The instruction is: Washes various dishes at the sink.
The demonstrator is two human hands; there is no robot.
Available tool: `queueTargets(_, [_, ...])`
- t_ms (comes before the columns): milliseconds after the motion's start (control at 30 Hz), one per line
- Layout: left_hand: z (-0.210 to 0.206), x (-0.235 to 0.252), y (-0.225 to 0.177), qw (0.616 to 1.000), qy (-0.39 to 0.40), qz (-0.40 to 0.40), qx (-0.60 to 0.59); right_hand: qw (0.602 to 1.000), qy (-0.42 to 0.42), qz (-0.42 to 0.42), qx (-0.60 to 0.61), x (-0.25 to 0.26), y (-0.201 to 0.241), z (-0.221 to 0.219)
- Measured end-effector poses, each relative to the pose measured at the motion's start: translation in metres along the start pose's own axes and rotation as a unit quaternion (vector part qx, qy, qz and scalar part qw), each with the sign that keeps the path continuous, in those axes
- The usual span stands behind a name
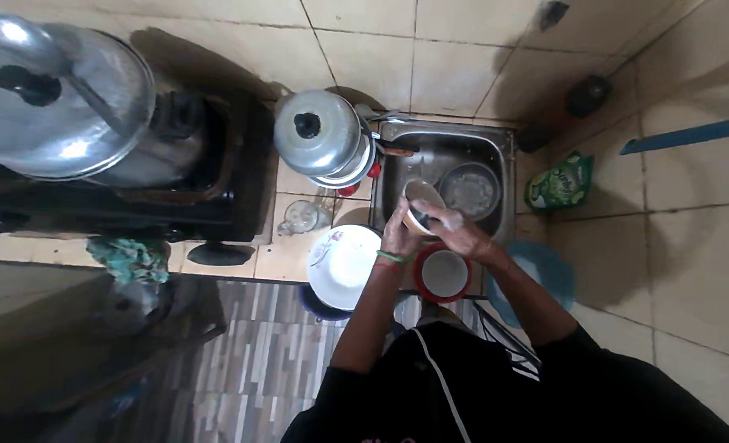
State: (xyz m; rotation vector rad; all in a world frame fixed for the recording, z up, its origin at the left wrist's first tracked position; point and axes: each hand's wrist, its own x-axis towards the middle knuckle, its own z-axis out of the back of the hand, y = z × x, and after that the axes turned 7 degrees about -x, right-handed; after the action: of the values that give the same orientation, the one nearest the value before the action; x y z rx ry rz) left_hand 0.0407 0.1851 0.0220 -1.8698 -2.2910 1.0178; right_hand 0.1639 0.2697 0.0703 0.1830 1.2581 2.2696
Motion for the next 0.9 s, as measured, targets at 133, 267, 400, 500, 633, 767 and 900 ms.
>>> queueTargets(133, [-0.020,-0.018,0.004,0.998,-0.050,-0.004,-0.046,0.991,-0.101,0.069,0.059,0.000,0.012,-0.004])
queueTargets(267, [-0.028,-0.024,0.000,0.997,-0.053,0.000,-0.055,0.973,-0.194,0.091,-0.085,0.012,0.015,-0.008])
queueTargets(400, [-0.026,-0.028,-0.015,0.997,-0.040,-0.048,-0.033,0.984,-0.099,0.034,-0.148,0.003,0.037,0.001])
queueTargets(500, [-0.027,-0.029,-0.008,0.996,-0.034,-0.036,-0.072,0.997,-0.056,0.045,0.022,-0.007,0.043,0.005])
queueTargets(633, [-0.036,-0.037,-0.010,0.999,-0.025,-0.010,-0.036,0.974,-0.200,0.070,-0.079,-0.002,0.036,-0.007])
queueTargets(767, [-0.030,-0.032,-0.014,0.996,-0.049,-0.042,-0.069,0.996,-0.058,0.021,-0.061,-0.007,0.047,0.001])
queueTargets(900, [-0.036,-0.033,-0.011,0.997,-0.036,-0.006,-0.067,0.983,-0.167,0.049,-0.062,-0.001,0.043,-0.008])
